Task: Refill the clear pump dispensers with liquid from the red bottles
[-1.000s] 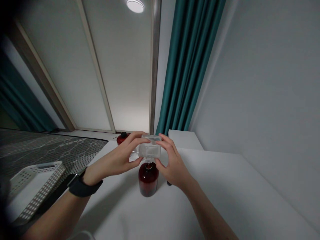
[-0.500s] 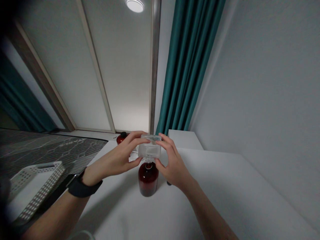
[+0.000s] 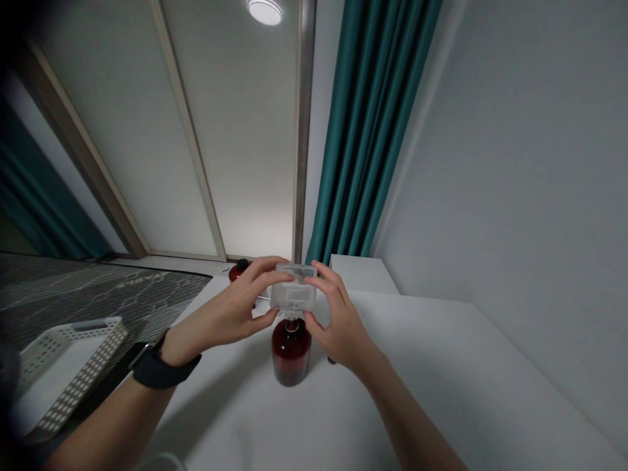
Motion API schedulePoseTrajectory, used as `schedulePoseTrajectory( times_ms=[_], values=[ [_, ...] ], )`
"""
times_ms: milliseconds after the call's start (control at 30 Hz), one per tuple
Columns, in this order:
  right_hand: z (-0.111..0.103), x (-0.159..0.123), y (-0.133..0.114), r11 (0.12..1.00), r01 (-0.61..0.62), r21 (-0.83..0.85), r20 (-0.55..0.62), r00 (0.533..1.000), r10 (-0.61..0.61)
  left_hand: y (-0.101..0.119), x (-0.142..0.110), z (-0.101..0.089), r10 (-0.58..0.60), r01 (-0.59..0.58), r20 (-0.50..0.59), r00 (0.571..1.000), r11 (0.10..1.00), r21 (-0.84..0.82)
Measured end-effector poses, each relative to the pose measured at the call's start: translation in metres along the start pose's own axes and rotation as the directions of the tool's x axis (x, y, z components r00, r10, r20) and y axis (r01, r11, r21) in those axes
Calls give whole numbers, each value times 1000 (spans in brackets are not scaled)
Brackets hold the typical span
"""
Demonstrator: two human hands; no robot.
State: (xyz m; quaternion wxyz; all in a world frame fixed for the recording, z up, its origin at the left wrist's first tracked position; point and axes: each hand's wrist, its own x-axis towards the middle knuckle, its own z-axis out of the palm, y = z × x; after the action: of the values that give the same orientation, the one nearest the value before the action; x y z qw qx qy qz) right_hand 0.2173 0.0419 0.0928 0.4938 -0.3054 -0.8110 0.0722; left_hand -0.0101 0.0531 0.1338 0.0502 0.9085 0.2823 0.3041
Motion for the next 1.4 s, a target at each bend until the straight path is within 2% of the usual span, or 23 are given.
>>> schedulePoseTrajectory(
  times_ms=[1400],
  values=[
    [-2,1,-5,994,64,-90,-38,997,-67,6,1,-4,26,-25,-14,1000,999,40]
  ],
)
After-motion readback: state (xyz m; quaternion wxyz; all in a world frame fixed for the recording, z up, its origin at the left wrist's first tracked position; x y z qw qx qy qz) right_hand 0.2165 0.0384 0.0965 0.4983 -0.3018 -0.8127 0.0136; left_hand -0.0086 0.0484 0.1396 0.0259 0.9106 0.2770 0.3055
